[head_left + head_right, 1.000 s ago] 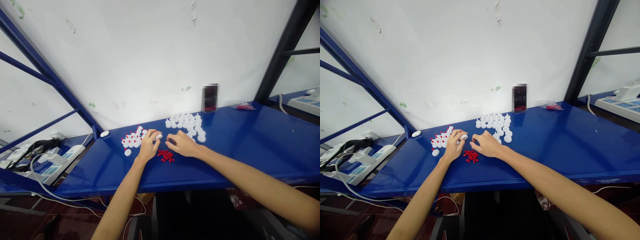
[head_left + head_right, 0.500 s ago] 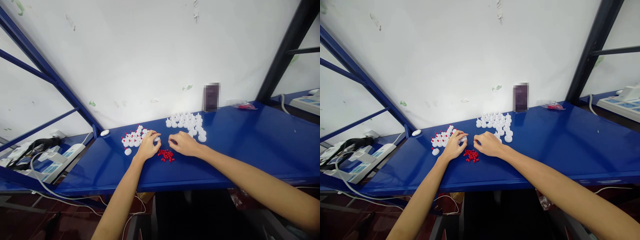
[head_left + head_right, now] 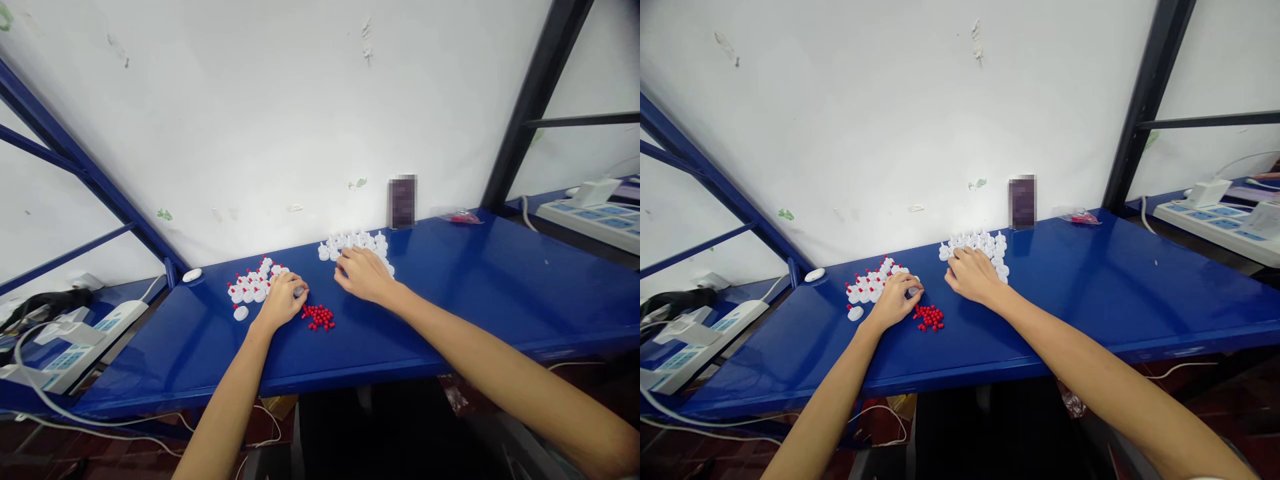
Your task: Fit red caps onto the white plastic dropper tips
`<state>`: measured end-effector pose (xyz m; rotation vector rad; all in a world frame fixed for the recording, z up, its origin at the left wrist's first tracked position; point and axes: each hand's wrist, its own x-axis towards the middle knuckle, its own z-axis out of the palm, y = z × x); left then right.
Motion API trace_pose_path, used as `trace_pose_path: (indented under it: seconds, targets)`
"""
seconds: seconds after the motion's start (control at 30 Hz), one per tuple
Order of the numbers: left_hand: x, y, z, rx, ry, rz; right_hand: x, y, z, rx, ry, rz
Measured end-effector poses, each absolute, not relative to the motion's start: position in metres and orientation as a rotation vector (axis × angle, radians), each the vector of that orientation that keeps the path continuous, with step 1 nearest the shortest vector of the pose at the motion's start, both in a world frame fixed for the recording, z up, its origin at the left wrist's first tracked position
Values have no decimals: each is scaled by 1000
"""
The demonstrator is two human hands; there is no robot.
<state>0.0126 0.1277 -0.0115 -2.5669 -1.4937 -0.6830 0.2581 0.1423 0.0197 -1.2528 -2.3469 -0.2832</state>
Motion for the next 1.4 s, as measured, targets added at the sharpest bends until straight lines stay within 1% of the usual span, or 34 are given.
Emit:
trace_pose_path:
  seconds: [0.17,0.3,0.5,0.7,0.77,0.87,1.0,1.2,1.4]
  targets:
    - [14,124,-8,-2517,-1562,-640,263,145,16,-1562,-2288,-309]
    - [15,123,-6,-2471,-1595,-614,265,146,10,-1660,-2338,-272]
    - [11,125,-7,-2413,-1641,-609,265,147,9,-1517,-2499,-208]
    - [16,121,-3,-2360,-1613,-711,260,144,7,-1044,-2571,-64]
    - [20,118,0,-2332,-1592,-755,257,142,6,-946,-2573,-46]
    - [24,114,5,-2379,-1580,-753,255,141,3,-978,-2554,-117]
    - [23,110,7,-2534,-1645,-668,257,142,3,-1092,-2548,-187]
    - [18,111,1,-2635,-1735,-496,250,136,4,-1096,-2502,-322]
    - [18,110,-1,-2684,-1773,-471,230,128,-3,-1152,-2493,-252]
